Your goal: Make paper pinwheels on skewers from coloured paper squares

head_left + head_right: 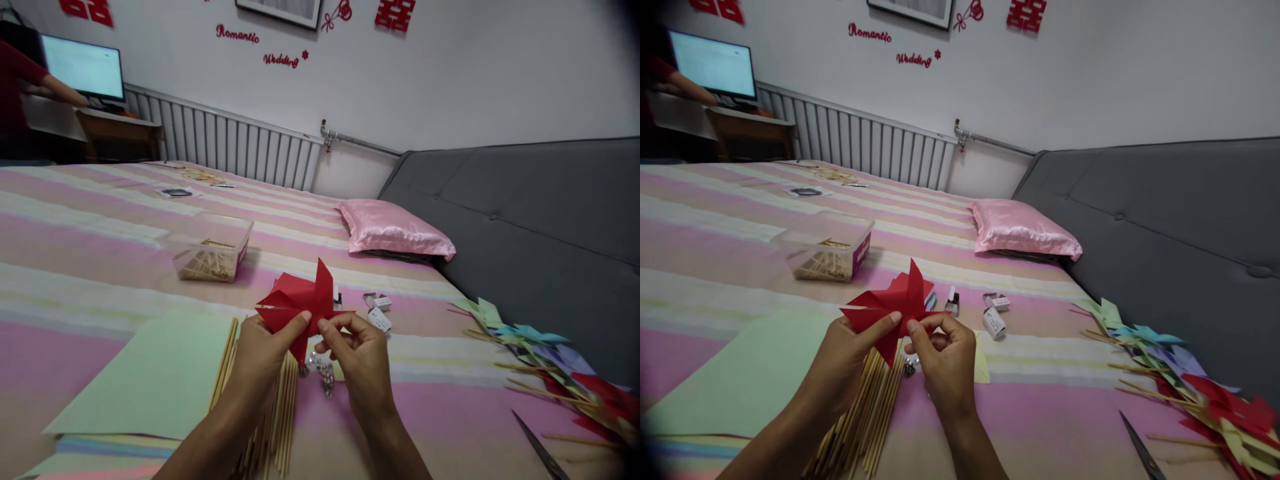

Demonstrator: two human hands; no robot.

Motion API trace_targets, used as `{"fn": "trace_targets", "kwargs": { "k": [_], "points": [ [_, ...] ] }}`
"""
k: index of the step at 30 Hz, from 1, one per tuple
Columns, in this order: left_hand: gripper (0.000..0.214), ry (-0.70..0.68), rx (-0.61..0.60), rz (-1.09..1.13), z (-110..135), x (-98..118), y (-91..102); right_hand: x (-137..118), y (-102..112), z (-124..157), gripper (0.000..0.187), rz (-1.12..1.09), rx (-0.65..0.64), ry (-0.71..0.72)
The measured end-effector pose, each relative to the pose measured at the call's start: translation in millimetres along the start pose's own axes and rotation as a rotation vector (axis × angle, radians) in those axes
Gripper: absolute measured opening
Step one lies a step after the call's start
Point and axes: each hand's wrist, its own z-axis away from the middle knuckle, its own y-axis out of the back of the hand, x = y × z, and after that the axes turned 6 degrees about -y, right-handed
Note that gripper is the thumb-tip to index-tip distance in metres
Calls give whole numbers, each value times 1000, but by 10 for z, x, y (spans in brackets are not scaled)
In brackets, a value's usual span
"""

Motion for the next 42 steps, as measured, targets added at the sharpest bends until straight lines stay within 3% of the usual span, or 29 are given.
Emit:
{"fn": "trace_targets", "kwargs": {
  "k": [12, 22, 28, 32, 34, 38, 42],
  "points": [
    [14, -89, -101, -169, 4, -42, 55, -5, 13, -11, 23, -14, 26, -15],
    [16, -109, -93, -222, -20, -99, 85, 21, 40, -44, 21, 11, 12, 3],
    [16, -40, -40, -72, -21, -79, 51, 9, 16, -10, 23, -38, 18, 39],
    [20, 8, -13, 78, -36, -64, 18, -1, -15, 3, 48, -134, 80, 94],
    [23, 25, -8, 95, -35, -68, 6, -2, -28, 4, 59, -185, 52, 74],
    [22, 18, -27, 74, -4, -95, -23, 17, -37, -9, 34, -279, -71, -21],
    [14, 36, -78, 49, 46, -109, -59, 46, -31, -25, 19, -334, -52, -50]
  ]
}}
